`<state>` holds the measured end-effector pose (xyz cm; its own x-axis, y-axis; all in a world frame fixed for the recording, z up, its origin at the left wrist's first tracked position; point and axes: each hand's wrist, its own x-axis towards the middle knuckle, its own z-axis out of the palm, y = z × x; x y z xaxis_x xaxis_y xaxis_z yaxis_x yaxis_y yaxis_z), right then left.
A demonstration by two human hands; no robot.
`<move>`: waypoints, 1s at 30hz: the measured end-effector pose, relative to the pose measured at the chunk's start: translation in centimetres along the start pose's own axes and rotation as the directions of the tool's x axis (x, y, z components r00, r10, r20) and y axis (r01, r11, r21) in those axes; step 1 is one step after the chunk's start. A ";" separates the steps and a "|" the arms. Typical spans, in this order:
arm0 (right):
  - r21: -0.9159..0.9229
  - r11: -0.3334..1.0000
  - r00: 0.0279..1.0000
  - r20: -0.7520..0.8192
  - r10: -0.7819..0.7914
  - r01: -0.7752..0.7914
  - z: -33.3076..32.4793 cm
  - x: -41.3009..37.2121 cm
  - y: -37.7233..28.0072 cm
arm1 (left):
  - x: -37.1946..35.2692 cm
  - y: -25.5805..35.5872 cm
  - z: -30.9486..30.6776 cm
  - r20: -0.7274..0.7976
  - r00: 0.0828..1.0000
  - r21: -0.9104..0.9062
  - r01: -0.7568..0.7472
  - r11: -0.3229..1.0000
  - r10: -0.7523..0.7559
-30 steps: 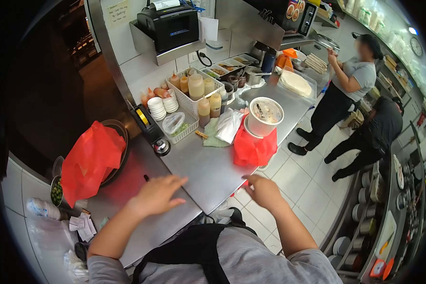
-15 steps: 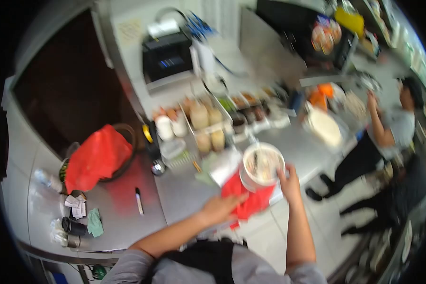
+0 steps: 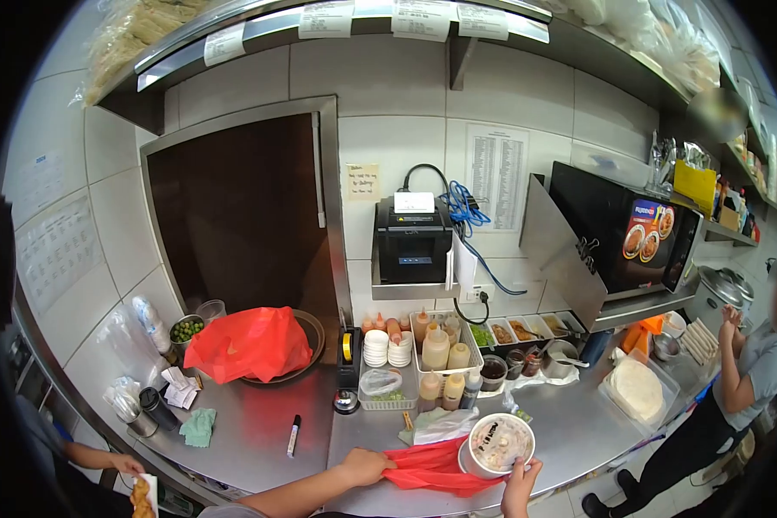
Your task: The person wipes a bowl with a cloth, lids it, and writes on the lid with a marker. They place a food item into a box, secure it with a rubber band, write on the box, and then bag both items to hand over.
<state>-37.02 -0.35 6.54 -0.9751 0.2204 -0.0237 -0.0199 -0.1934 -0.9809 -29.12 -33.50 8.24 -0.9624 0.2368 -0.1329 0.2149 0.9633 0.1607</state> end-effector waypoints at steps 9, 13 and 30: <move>-0.049 0.978 0.955 0.209 0.208 -0.202 3.9 -6.2 -0.5 | -2.9 -6.2 -5.9 0.115 0.993 0.111 0.008 0.994 -0.021; -0.016 0.989 0.960 0.238 0.146 -0.147 6.0 -8.9 -0.6 | -2.7 -9.0 -7.2 0.204 0.978 0.164 0.002 0.987 -0.035; -0.500 0.737 0.882 0.140 -0.450 0.456 8.3 -14.6 -0.4 | -14.0 -5.7 2.9 -0.481 0.876 -0.421 -0.193 0.886 -0.038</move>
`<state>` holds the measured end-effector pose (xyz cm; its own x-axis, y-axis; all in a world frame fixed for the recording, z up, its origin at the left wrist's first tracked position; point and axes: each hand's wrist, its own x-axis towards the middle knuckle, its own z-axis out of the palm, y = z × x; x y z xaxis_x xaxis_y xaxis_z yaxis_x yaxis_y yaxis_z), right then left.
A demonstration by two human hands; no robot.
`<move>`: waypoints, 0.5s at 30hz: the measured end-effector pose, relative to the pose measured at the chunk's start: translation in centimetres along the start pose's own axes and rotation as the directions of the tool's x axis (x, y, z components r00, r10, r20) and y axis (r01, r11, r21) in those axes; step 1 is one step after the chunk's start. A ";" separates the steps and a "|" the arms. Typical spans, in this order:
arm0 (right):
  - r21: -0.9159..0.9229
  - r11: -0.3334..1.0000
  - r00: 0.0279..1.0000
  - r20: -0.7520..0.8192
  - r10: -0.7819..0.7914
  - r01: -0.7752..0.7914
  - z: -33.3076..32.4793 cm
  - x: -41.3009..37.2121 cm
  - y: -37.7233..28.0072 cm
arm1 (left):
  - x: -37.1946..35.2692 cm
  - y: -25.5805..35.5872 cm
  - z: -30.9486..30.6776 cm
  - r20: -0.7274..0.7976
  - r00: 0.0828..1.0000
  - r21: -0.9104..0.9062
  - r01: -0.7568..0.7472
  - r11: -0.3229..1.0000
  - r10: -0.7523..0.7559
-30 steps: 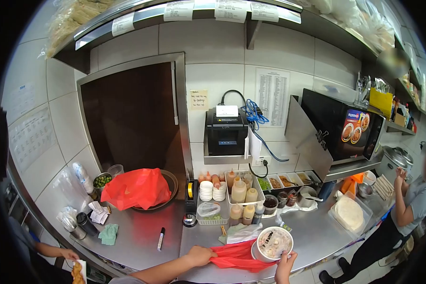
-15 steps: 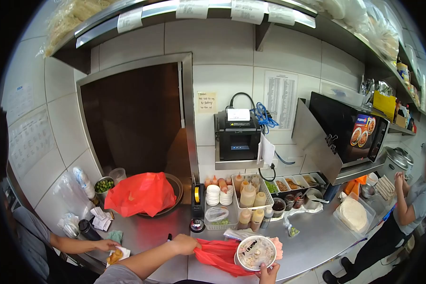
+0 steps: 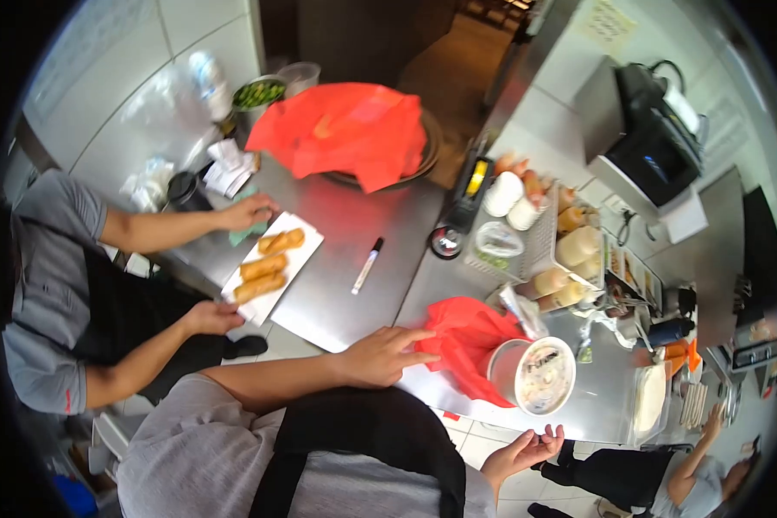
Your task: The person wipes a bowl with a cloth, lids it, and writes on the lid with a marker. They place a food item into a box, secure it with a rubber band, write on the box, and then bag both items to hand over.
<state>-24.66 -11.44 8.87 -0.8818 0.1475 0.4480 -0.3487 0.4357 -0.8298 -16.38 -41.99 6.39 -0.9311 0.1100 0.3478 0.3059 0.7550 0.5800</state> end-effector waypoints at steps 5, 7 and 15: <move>0.106 0.922 0.922 0.069 -0.380 0.372 2.5 -0.9 -2.3 | -6.3 -3.1 -1.8 -0.171 0.966 -0.115 0.176 0.978 -0.194; 0.147 0.869 0.864 0.117 -0.490 0.473 4.0 -1.5 -4.0 | -9.3 -4.3 -2.8 -0.172 0.905 -0.221 0.350 0.910 -0.390; 0.248 0.905 0.433 0.813 -0.389 0.346 11.1 -4.9 -7.1 | -22.0 -13.0 -4.1 -0.697 0.083 -0.539 0.594 0.597 -0.712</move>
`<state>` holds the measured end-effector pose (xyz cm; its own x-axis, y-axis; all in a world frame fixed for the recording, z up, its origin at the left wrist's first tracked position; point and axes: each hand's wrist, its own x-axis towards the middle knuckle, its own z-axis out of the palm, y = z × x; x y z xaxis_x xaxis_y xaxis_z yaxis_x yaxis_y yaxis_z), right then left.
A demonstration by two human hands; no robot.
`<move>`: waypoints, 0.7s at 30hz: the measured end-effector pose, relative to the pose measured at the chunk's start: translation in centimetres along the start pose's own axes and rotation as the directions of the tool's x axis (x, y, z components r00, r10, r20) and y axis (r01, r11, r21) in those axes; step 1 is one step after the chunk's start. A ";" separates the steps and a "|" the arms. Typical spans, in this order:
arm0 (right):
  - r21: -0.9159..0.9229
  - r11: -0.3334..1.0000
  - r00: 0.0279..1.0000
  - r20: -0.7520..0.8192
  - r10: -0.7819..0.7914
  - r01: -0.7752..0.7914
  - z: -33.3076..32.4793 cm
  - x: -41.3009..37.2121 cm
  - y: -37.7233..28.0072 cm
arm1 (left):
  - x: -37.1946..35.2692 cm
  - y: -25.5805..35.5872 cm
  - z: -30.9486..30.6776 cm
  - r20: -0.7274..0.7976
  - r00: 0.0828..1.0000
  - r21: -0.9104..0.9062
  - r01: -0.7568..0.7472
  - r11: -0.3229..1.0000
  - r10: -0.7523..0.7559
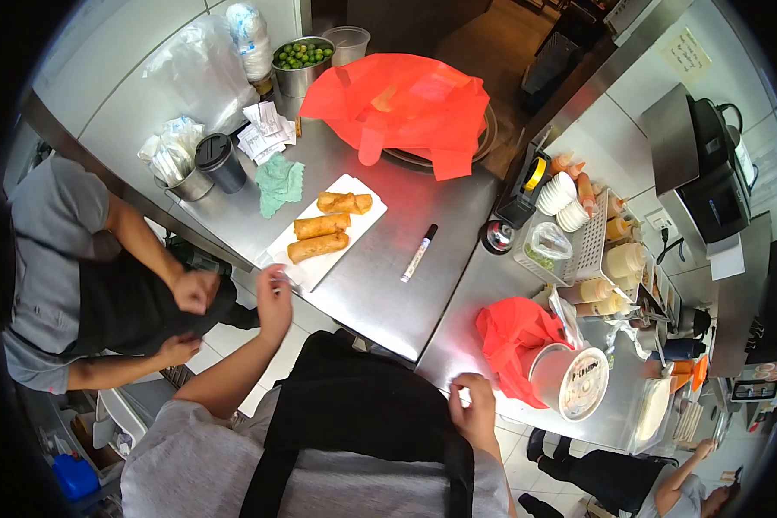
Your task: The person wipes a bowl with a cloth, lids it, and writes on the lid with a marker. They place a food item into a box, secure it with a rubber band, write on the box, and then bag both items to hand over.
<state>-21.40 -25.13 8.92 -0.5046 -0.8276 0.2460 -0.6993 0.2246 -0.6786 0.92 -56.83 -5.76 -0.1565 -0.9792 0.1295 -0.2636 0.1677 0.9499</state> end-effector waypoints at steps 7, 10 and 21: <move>-0.003 0.992 0.941 0.317 0.118 -0.124 5.3 6.4 0.4 | 7.1 -0.9 -3.5 0.309 0.839 -0.185 0.515 0.837 -0.447; -0.232 0.969 0.945 0.293 0.148 -0.079 7.4 10.3 3.6 | 8.9 -1.7 -3.3 0.378 0.818 -0.138 0.513 0.847 -0.433; -0.708 0.589 0.921 -0.318 0.226 -0.389 6.9 23.8 10.2 | 10.5 -1.8 3.7 0.592 0.750 -0.244 0.516 0.821 -0.296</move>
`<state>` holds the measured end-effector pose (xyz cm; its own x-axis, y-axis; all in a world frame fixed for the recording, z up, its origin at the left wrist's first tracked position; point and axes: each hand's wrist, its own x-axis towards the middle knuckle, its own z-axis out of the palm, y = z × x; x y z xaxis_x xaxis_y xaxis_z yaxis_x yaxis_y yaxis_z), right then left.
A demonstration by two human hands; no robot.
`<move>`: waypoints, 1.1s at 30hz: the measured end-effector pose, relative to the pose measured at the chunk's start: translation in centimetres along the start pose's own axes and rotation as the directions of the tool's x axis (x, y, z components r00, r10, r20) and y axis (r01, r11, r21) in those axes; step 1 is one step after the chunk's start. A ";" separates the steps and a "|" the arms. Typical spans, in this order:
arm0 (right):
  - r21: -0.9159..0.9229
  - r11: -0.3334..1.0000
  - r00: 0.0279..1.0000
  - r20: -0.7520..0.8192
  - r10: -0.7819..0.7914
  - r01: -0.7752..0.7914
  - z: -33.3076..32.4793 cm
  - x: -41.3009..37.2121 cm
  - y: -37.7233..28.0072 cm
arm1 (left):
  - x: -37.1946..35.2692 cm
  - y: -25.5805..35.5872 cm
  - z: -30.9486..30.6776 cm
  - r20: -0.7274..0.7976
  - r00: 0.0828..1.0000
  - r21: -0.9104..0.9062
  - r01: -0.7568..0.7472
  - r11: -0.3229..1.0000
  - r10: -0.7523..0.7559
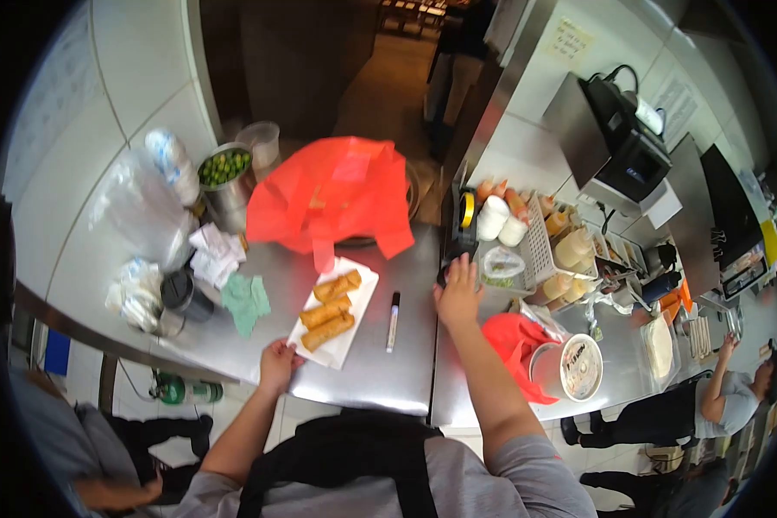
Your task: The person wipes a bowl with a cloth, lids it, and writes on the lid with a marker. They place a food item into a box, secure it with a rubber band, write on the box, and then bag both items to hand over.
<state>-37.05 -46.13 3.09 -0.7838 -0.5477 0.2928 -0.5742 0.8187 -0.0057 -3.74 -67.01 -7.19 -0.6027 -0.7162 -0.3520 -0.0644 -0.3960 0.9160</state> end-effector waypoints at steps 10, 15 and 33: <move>0.403 0.915 0.947 0.288 -0.142 0.014 0.4 -8.1 -4.1 | 2.7 1.9 7.3 0.141 0.987 0.043 0.073 0.996 -0.078; 0.545 0.829 0.979 0.205 0.010 -0.123 -1.0 -7.8 0.1 | 4.2 1.4 10.4 0.211 0.971 0.035 0.107 0.994 -0.112; 0.639 0.756 0.801 -0.524 0.289 0.145 -39.1 24.9 25.7 | -9.4 10.8 23.6 0.648 0.761 0.078 -0.112 0.991 0.035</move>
<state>-62.07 -31.95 47.57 -0.6699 -0.1111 0.7341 -0.6985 0.4294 -0.5725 -17.54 -51.01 10.59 -0.9763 -0.1860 -0.1108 -0.0582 -0.2675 0.9618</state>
